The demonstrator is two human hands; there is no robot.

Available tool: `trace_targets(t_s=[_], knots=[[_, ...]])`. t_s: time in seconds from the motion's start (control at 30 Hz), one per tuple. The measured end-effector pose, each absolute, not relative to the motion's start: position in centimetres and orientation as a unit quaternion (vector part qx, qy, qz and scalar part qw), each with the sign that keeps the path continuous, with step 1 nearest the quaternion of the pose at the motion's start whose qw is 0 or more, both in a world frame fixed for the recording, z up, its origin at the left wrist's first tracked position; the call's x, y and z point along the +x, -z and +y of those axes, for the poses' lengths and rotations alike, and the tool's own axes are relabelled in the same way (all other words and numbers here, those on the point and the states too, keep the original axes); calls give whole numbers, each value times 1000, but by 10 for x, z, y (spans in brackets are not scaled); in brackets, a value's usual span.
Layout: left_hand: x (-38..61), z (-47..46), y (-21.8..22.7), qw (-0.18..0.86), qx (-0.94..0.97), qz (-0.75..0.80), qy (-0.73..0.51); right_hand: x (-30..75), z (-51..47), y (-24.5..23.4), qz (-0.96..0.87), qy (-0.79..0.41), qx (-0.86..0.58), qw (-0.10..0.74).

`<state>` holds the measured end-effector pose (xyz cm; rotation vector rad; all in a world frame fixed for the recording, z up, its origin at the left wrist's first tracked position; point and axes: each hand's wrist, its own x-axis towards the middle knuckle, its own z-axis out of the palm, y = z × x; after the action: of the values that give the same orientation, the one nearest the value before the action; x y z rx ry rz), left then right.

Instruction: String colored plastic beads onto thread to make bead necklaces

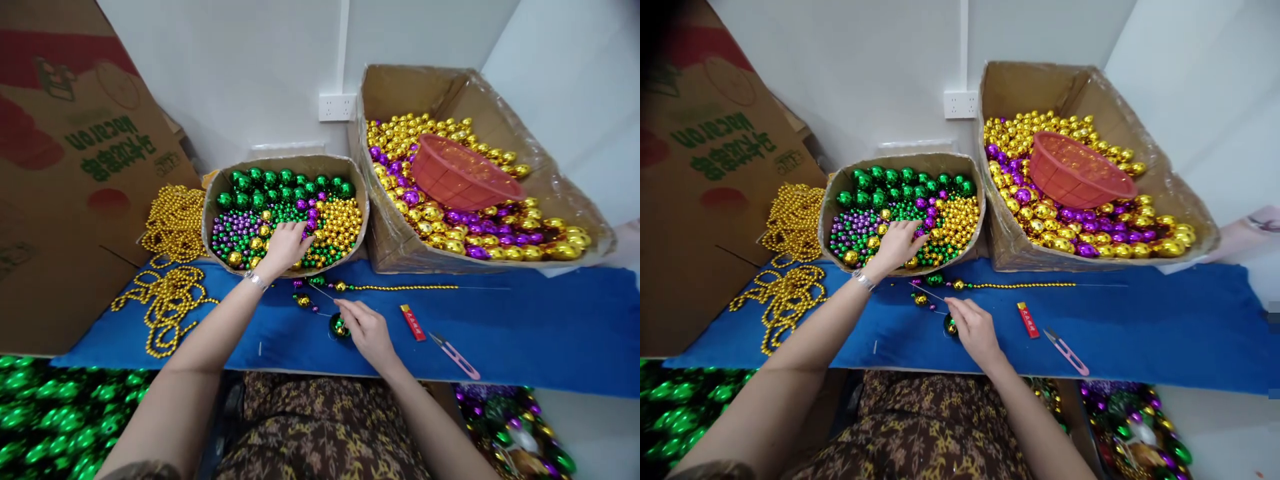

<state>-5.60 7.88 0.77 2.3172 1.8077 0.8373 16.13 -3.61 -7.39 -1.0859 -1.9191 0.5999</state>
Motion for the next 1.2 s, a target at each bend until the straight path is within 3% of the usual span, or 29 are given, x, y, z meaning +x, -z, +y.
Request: trace_targets(t_s=[0.1, 0.2, 0.27, 0.37, 0.43, 0.5, 0.87, 1.2], knots=[[-56, 104, 3, -11, 759, 635, -147, 159, -37, 72, -759, -234, -441, 419], [-55, 101, 7, 37, 746, 629, -216, 159, -38, 72, -754, -231, -451, 419], [-55, 89, 7, 164, 699, 597, -358, 160, -39, 72, -751, -234, -458, 414], [-55, 63, 4, 437, 538, 494, -525, 160, -40, 70, -748, -239, -470, 404], [-56, 45, 3, 553, 447, 429, -557, 161, -41, 68, -749, -234, -474, 399], [-58, 29, 3, 602, 411, 396, -558, 162, -41, 68, -758, -217, -470, 398], [-70, 2, 8, 640, 383, 361, -560, 169, -40, 76, -810, -98, -437, 379], [-68, -4, 7, 566, 475, 415, -531, 169, -41, 77, -828, -15, -449, 336]])
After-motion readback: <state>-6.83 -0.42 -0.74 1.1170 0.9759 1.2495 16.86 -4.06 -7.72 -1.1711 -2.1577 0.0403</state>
